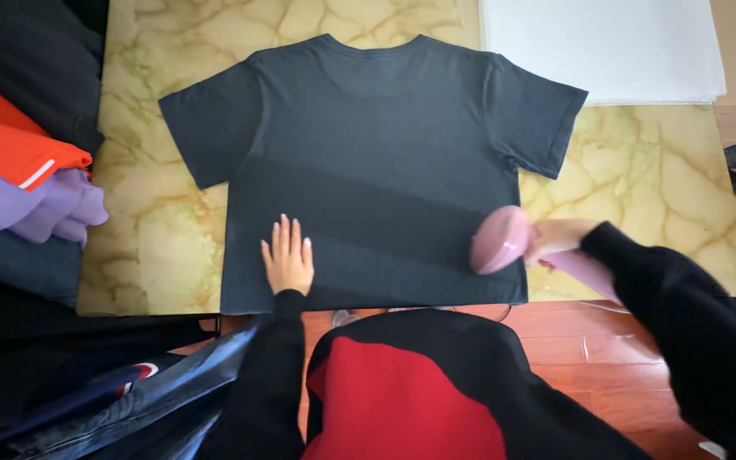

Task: Steaming a black t-shirt with a handheld steamer and then folding it on a table.

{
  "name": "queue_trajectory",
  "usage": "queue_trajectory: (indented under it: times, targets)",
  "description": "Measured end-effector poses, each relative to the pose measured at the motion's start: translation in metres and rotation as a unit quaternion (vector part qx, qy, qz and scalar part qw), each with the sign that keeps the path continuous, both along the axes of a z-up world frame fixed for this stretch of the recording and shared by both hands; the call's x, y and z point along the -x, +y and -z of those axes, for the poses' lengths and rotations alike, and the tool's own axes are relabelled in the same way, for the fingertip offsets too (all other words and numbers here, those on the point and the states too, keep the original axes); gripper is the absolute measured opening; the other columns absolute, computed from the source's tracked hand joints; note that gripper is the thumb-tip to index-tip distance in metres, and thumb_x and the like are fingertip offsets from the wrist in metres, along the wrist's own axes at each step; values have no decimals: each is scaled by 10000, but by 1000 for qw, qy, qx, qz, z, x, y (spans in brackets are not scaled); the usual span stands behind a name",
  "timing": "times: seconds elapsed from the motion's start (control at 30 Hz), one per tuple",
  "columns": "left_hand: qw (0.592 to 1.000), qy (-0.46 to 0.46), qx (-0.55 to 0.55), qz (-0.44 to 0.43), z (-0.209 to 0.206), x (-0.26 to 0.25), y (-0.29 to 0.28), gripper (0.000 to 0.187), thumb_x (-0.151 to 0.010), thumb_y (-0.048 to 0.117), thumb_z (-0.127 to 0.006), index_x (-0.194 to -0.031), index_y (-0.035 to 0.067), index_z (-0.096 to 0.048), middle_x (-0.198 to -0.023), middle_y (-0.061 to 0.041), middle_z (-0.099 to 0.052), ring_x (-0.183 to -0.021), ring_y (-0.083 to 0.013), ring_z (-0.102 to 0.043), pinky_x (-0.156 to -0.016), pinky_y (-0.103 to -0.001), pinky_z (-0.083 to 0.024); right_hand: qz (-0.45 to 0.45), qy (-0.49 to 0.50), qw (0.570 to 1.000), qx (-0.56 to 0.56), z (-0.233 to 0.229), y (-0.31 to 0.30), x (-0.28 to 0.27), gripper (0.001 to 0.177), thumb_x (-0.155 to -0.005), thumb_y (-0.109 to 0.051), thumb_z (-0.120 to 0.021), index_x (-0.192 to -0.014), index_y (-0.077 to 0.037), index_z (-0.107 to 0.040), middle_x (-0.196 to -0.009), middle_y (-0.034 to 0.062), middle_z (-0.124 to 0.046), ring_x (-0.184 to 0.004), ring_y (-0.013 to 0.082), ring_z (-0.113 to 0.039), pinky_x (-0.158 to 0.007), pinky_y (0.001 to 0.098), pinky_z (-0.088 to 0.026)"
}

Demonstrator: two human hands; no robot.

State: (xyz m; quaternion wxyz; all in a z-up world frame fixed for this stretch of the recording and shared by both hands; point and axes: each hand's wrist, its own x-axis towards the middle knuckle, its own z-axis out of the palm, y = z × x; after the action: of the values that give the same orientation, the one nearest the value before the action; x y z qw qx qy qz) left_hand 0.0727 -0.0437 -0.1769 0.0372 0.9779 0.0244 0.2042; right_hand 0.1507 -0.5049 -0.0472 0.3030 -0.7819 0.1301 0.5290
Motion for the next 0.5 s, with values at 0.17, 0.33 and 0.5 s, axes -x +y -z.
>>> queue_trajectory:
  times: [0.17,0.33,0.5]
  targets:
    - [1000,14,5,5,-14,-7,16,417,-916,307,-376,-1298,144,-419,-1396,-50,-333,-1262,-222,-339,-977,-496,-293,-40,1,995,96,-53,-12,15,181,-530,-56,-676,-608,60,-562,-531,177,-572,-476,253,-559,-513,335,-452]
    - [1000,-13,-5,7,-8,-26,-1,396,-913,280,-411,-1256,95,-480,-1352,-50,-401,-1232,-252,-384,-937,-545,-310,-91,11,986,140,-54,-6,0,185,-612,-54,-688,-679,76,-575,-562,181,-581,-475,246,-601,-467,297,-503]
    - [996,61,2,69,0,-46,-34,431,-938,368,-304,-1331,195,-347,-1408,13,-300,-1269,-186,-318,-998,-478,-266,-181,-52,981,52,-62,39,-37,327,-583,-264,-776,-588,31,-637,-523,163,-607,-439,231,-588,-367,333,-481]
